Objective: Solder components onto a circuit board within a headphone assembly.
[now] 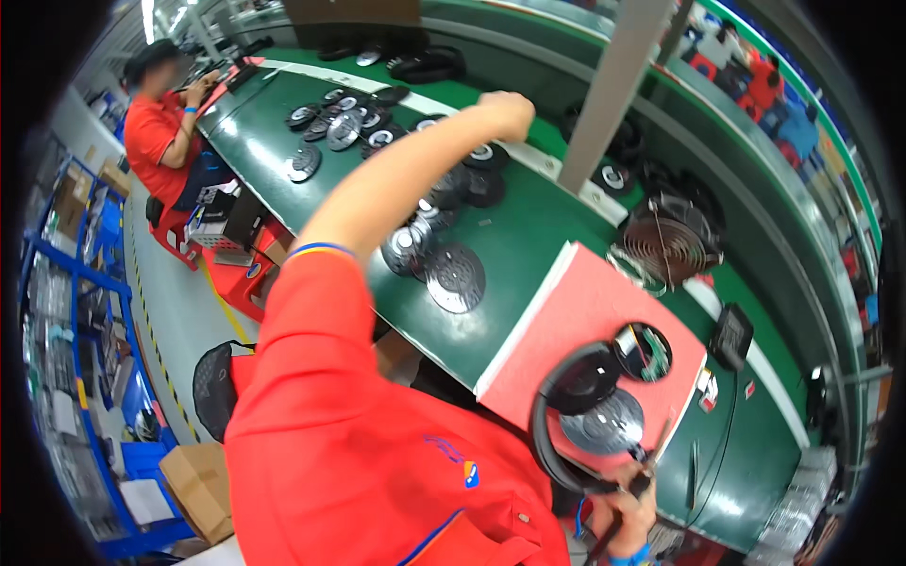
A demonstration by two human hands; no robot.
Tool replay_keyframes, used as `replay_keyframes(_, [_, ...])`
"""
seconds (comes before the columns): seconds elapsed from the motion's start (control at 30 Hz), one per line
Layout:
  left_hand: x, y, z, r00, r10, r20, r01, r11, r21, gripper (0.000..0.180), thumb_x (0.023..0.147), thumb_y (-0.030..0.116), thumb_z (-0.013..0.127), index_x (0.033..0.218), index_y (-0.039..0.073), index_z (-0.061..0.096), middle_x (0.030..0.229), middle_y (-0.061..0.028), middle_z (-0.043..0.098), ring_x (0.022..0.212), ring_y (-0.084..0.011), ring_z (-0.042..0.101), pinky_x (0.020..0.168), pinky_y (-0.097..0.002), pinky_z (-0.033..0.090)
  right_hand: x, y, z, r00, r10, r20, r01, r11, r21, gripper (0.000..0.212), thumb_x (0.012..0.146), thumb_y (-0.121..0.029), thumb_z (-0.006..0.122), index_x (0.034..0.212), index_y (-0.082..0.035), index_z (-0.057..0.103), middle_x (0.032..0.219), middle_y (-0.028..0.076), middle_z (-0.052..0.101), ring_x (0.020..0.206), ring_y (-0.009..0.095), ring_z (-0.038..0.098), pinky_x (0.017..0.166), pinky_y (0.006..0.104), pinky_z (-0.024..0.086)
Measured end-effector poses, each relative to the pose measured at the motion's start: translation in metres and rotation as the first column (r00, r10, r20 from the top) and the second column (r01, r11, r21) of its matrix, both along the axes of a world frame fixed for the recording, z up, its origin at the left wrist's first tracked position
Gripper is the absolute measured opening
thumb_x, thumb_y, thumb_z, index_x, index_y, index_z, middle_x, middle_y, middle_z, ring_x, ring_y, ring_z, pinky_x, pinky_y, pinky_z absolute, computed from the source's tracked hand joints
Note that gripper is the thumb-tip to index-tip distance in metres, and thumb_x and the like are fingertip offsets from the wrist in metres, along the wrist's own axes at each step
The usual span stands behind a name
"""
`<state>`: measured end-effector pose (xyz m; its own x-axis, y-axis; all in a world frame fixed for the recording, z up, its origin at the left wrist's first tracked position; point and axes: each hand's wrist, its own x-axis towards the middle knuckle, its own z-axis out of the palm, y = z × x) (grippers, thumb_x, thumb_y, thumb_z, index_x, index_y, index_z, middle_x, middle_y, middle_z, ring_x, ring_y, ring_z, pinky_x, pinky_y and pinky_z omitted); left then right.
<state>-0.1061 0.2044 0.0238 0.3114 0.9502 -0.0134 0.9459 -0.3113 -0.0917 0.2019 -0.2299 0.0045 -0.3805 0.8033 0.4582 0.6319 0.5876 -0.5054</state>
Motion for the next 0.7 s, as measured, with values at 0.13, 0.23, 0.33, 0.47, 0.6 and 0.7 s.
replay_keyframes(0.13, [0.013, 0.050, -0.031, 0.998, 0.033, 0.044, -0.032, 0.999, -0.022, 0.056, 0.081, 0.019, 0.059, 0.134, 0.020, 0.043, 0.137, -0.0124, 0.039, 0.125, -0.0324, 0.040, 0.098, -0.0528, 0.035, 0.039, 0.001, 0.035, 0.987, -0.083, -0.138, 0.058, 0.982, -0.178, 0.029, 0.078, 0.006, 0.063, 0.102, -0.004, 0.048, 0.105, 0.016, 0.057, 0.091, 0.024, 0.055, 0.082, 0.0332, 0.046])
replay_keyframes(0.23, [0.022, 0.078, -0.057, 0.995, -0.085, 0.054, 0.083, 0.995, 0.051, 0.057, 0.082, 0.022, 0.055, 0.133, 0.042, 0.041, 0.141, -0.0042, 0.036, 0.128, -0.0310, 0.038, 0.097, -0.0572, 0.032, 0.068, 0.025, 0.061, 0.966, -0.252, -0.058, 0.251, 0.968, -0.032, 0.029, 0.080, 0.001, 0.062, 0.104, -0.005, 0.049, 0.104, 0.015, 0.057, 0.092, 0.024, 0.054, 0.082, 0.0340, 0.045])
replay_keyframes(0.33, [0.035, 0.096, -0.069, 0.990, -0.140, 0.022, 0.136, 0.984, 0.115, 0.036, 0.089, 0.028, 0.046, 0.121, 0.042, 0.053, 0.135, -0.0011, 0.041, 0.125, -0.0257, 0.040, 0.095, -0.0539, 0.034, 0.111, 0.062, 0.083, 0.920, -0.391, -0.022, 0.391, 0.916, 0.090, 0.028, 0.082, -0.003, 0.061, 0.107, -0.006, 0.050, 0.104, 0.015, 0.056, 0.093, 0.023, 0.052, 0.083, 0.0349, 0.044])
replay_keyframes(0.47, [0.069, 0.114, -0.065, 0.954, -0.298, -0.036, 0.294, 0.904, 0.310, 0.024, 0.083, 0.023, 0.051, 0.101, 0.030, 0.065, 0.127, 0.0026, 0.046, 0.118, -0.0232, 0.045, 0.084, -0.0498, 0.044, 0.177, 0.137, 0.069, 0.795, -0.571, -0.204, 0.598, 0.795, 0.106, 0.031, 0.075, 0.009, 0.062, 0.098, -0.008, 0.049, 0.091, 0.004, 0.052, 0.084, 0.017, 0.051, 0.081, 0.0266, 0.040])
replay_keyframes(0.6, [0.039, 0.105, -0.056, 0.911, -0.338, 0.238, 0.205, 0.869, 0.450, 0.021, 0.082, 0.018, 0.052, 0.097, 0.017, 0.066, 0.113, -0.0039, 0.057, 0.102, -0.0257, 0.057, 0.077, -0.0405, 0.050, 0.207, 0.239, 0.040, 0.780, -0.590, -0.209, 0.594, 0.803, -0.053, 0.029, 0.076, 0.014, 0.052, 0.094, -0.006, 0.043, 0.089, 0.001, 0.038, 0.083, 0.012, 0.038, 0.077, 0.0204, 0.036])
replay_keyframes(0.7, [0.011, 0.088, -0.027, 0.903, -0.279, 0.328, 0.113, 0.889, 0.444, 0.022, 0.078, 0.016, 0.055, 0.097, 0.010, 0.065, 0.097, -0.0094, 0.064, 0.090, -0.0301, 0.063, 0.074, -0.0405, 0.051, 0.205, 0.274, 0.014, 0.792, -0.579, -0.193, 0.585, 0.810, -0.032, 0.015, 0.083, 0.006, 0.048, 0.090, -0.006, 0.042, 0.087, 0.001, 0.036, 0.081, 0.013, 0.038, 0.079, 0.0214, 0.037])
